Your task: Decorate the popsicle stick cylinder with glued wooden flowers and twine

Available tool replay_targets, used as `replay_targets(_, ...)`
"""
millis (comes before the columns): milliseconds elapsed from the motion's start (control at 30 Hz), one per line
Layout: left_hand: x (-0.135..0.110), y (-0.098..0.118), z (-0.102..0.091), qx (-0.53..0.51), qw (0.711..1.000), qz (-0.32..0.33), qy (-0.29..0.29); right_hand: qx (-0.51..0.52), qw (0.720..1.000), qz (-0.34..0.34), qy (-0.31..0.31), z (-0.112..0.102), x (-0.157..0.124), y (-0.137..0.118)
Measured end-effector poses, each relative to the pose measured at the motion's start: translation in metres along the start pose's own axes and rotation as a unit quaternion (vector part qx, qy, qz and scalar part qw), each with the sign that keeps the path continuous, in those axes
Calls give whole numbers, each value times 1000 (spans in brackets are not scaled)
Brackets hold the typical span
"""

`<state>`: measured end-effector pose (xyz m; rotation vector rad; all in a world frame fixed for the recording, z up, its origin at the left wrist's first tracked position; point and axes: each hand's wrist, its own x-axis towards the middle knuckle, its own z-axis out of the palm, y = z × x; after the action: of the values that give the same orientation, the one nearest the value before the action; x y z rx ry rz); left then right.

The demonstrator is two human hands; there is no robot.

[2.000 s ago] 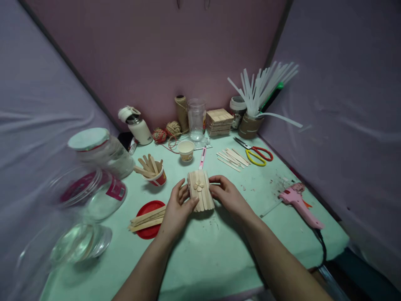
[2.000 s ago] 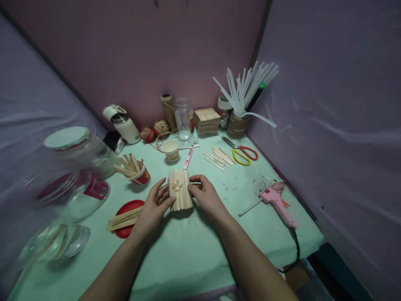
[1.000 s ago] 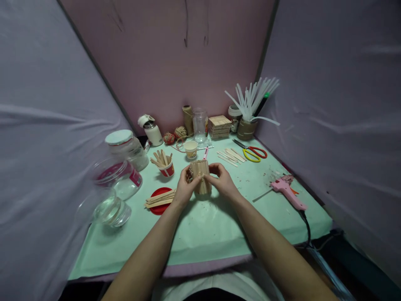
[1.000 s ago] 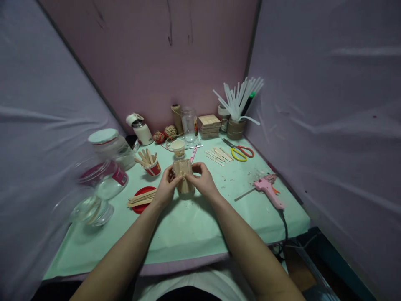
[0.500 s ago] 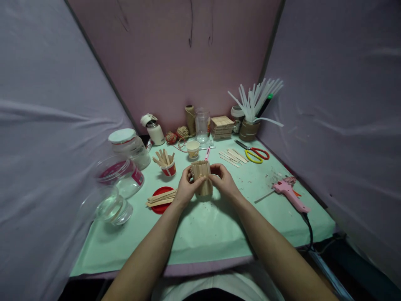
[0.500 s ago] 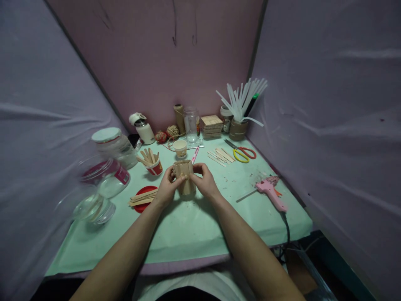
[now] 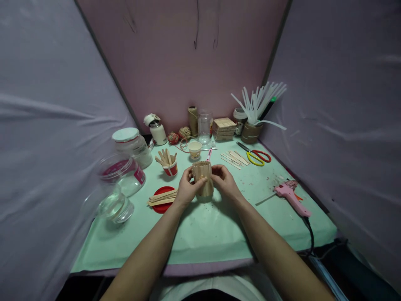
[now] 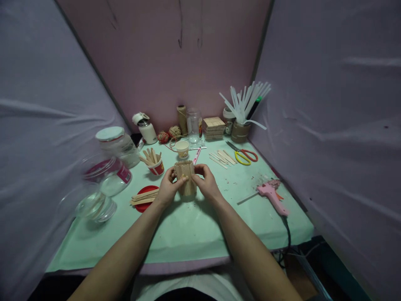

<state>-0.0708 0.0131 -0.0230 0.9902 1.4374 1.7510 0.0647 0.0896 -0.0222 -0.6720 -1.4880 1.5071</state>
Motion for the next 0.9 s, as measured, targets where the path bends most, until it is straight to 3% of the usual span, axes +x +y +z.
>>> replay_targets(900, -7, 5, 2, -16, 999, -9, -48, -7, 1000, -3, -5, 0, -4, -9)
